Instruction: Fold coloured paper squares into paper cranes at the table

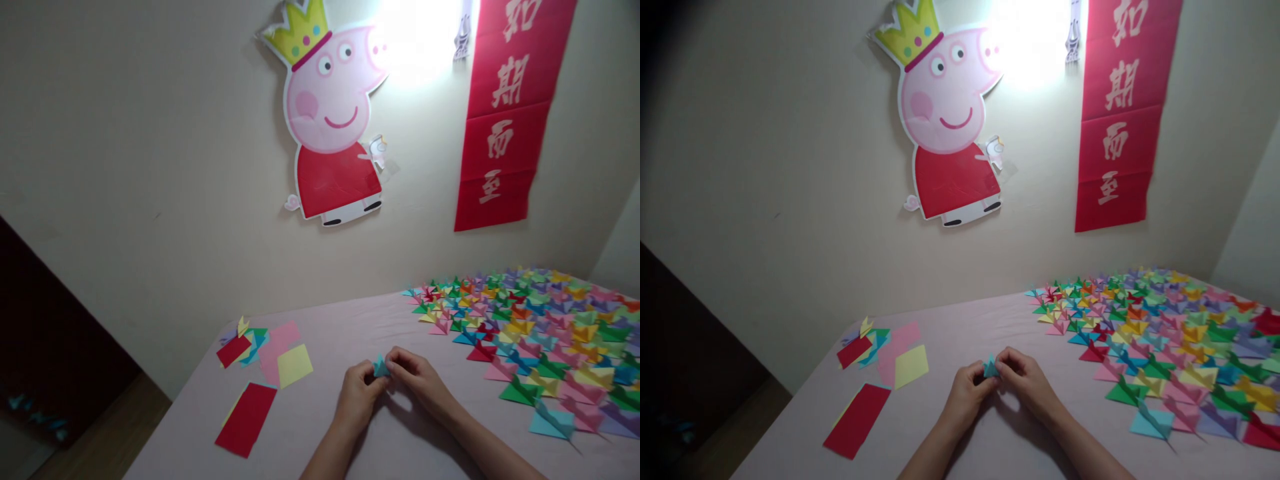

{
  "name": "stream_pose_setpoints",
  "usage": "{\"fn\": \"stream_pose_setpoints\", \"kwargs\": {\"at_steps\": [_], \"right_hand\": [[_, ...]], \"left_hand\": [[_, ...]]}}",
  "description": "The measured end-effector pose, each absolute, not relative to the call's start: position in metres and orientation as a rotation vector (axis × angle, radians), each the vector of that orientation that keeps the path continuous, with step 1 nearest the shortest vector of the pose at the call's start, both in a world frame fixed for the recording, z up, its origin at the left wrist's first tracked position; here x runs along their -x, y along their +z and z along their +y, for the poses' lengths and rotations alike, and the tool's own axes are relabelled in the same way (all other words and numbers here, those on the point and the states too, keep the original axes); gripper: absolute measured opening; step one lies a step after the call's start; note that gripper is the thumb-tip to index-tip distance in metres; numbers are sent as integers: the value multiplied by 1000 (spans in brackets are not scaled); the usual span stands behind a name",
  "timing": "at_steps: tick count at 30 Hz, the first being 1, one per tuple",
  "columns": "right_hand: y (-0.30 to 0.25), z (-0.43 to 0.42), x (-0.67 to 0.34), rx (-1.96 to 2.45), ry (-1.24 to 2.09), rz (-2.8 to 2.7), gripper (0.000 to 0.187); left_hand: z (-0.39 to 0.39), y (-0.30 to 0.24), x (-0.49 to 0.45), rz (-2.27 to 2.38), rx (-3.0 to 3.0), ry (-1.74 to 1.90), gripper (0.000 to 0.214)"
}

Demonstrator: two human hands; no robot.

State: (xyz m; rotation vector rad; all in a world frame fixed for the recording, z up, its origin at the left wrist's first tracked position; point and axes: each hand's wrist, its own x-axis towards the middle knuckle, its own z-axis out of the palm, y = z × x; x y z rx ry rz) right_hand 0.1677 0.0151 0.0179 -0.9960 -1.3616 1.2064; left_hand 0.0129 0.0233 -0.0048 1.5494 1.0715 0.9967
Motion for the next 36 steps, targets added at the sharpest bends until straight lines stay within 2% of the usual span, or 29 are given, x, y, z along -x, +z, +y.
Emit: {"fn": "stream_pose_setpoints", "kwargs": {"at_steps": [6, 11, 17, 24, 32, 36], "right_hand": [[13, 19, -173, 1101, 1143, -1460, 39], [15, 17, -173, 1059, 1145, -1569, 31], [23, 16, -180, 1068, 682, -1900, 16], [24, 9, -181, 1200, 141, -2149, 15], [34, 26, -262, 1754, -517, -1989, 17], [26, 35, -289, 2000, -662, -1953, 20]], "left_hand": [[23, 1, -7, 975, -1594, 923, 19], [23, 4, -4, 956, -1592, 910, 19], [25, 8, -5, 944, -1556, 919, 12], [26, 5, -7, 958, -1486, 935, 12], [24, -4, -11, 1027, -1448, 955, 17], [23, -6, -12, 1032, -1436, 965, 16]]}}
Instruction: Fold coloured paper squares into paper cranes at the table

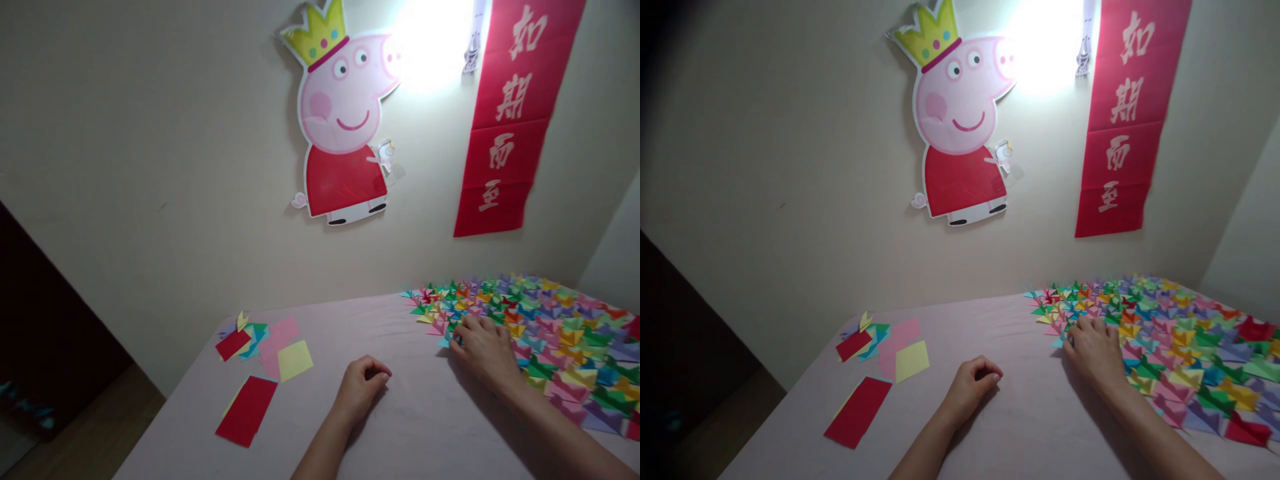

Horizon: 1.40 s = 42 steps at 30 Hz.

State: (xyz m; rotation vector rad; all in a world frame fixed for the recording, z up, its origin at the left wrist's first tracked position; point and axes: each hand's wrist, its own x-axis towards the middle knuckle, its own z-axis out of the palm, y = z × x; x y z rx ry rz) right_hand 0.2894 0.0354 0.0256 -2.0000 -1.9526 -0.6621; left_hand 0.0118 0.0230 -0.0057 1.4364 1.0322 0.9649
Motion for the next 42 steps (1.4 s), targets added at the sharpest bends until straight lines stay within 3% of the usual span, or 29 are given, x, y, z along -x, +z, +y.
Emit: {"fn": "stream_pose_setpoints", "kwargs": {"at_steps": [16, 21, 26, 35, 42], "right_hand": [[16, 48, -286, 2046, -700, -2026, 24], [22, 48, -288, 2061, -709, -1988, 17], [31, 39, -262, 1893, -713, -1896, 21], [-6, -20, -180, 1150, -91, -2209, 14], [-5, -41, -163, 1117, 220, -2154, 10]], "left_hand": [[21, -1, -11, 1057, -1542, 965, 12], [19, -3, -11, 1088, -1603, 983, 14], [15, -2, -14, 1128, -1662, 971, 16], [29, 17, 83, 1406, -1894, 966, 32], [33, 27, 192, 1677, -2068, 810, 43]]}}
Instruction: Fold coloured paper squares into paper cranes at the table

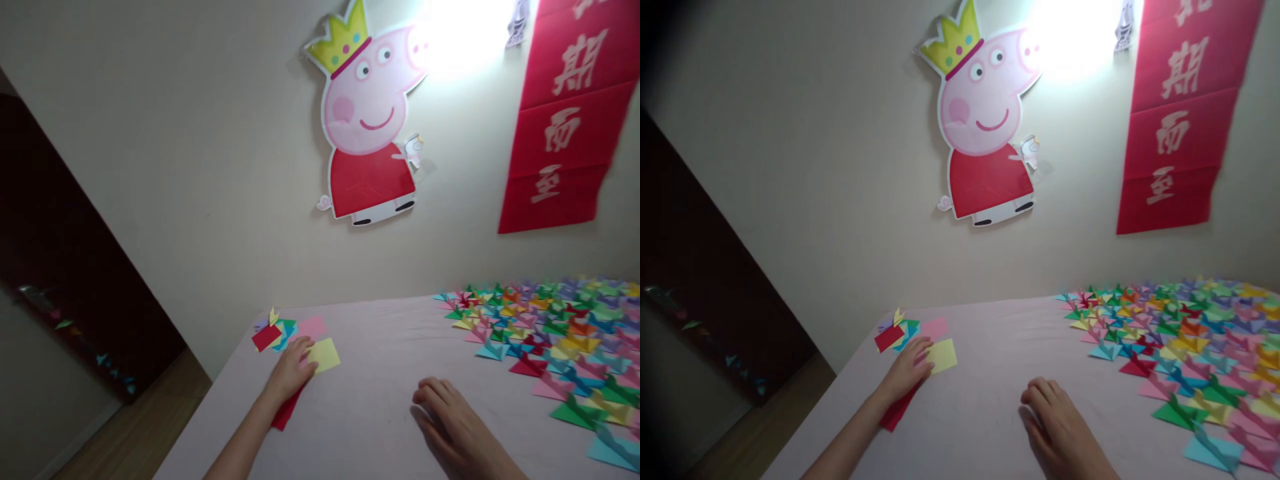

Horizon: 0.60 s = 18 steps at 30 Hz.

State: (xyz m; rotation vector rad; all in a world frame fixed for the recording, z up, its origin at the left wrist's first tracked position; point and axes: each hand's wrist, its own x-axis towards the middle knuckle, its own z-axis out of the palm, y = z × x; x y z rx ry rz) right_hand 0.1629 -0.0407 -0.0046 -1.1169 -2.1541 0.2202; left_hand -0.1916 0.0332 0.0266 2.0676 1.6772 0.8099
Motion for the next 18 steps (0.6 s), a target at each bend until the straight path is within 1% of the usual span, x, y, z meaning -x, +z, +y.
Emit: {"fn": "stream_pose_setpoints", "kwargs": {"at_steps": [2, 4, 9, 14, 18], "right_hand": [[-2, -41, -162, 1128, 272, -2142, 10], [1, -42, -162, 1145, 317, -2123, 11], [6, -44, -162, 1169, 380, -2097, 13], [2, -43, -165, 1161, 380, -2101, 13], [-5, -40, -166, 1150, 399, -2123, 14]], "left_hand": [[28, 23, 200, 1670, -2109, 733, 54], [23, 17, 201, 1666, -2136, 657, 58], [22, 8, 198, 1781, -2263, 463, 54], [23, 14, 193, 1799, -2289, 466, 48], [21, 14, 187, 1809, -2291, 515, 38]]}}
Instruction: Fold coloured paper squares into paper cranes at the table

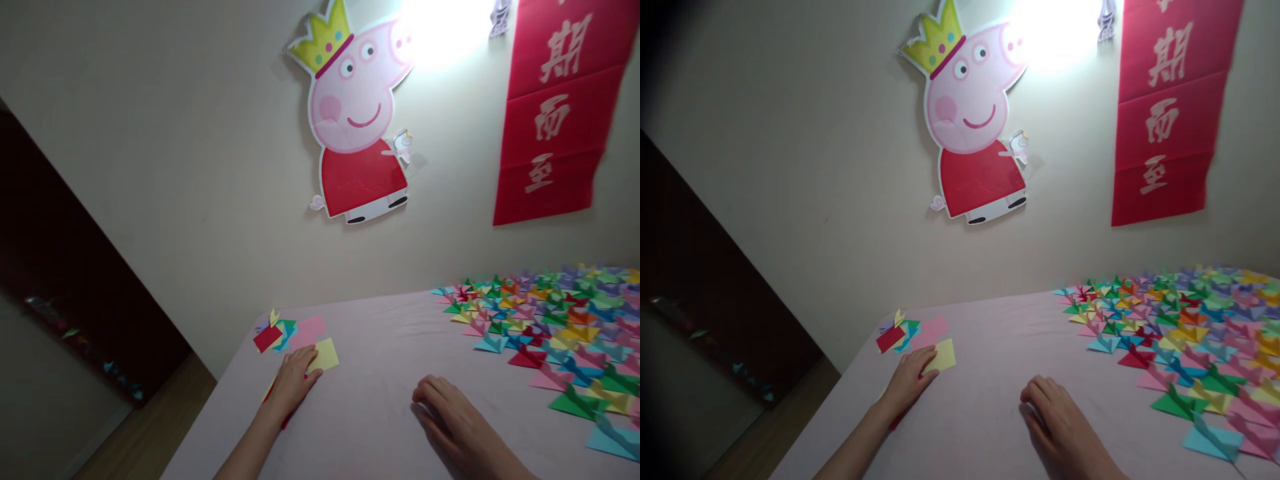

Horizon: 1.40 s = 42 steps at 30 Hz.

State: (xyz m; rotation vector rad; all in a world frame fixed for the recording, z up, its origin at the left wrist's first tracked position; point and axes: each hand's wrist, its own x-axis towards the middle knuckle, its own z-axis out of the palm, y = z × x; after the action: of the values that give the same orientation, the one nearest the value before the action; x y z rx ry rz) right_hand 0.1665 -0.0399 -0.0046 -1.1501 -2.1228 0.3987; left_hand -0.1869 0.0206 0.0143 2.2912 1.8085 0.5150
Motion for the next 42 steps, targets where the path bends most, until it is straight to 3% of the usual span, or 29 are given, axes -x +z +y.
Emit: {"fn": "stream_pose_setpoints", "kwargs": {"at_steps": [9, 14, 19, 23, 29, 33, 37, 42], "right_hand": [[-16, -38, -168, 1131, 396, -2111, 14], [-19, -36, -169, 1144, 412, -2120, 14], [-21, -35, -170, 1155, 430, -2107, 16], [-22, -35, -170, 1162, 450, -2112, 17], [-10, -38, -169, 1162, 466, -2117, 16], [1, -42, -166, 1166, 445, -2137, 15], [7, -43, -165, 1180, 417, -2120, 14], [13, -42, -167, 1156, 476, -1996, 15]], "left_hand": [[27, 11, 206, 1884, -2107, 714, 40], [15, 25, 248, 2011, -1951, 581, 28], [-9, 33, 251, 2004, -1939, 398, 52], [-17, 39, 244, 2016, -1929, 334, 54], [-18, 45, 241, 1996, -1934, 329, 46], [-14, 46, 241, 1980, -1970, 374, 21], [-8, 52, 239, 1960, -2018, 451, 14], [-15, 75, 180, 1973, -2163, 655, 7]]}}
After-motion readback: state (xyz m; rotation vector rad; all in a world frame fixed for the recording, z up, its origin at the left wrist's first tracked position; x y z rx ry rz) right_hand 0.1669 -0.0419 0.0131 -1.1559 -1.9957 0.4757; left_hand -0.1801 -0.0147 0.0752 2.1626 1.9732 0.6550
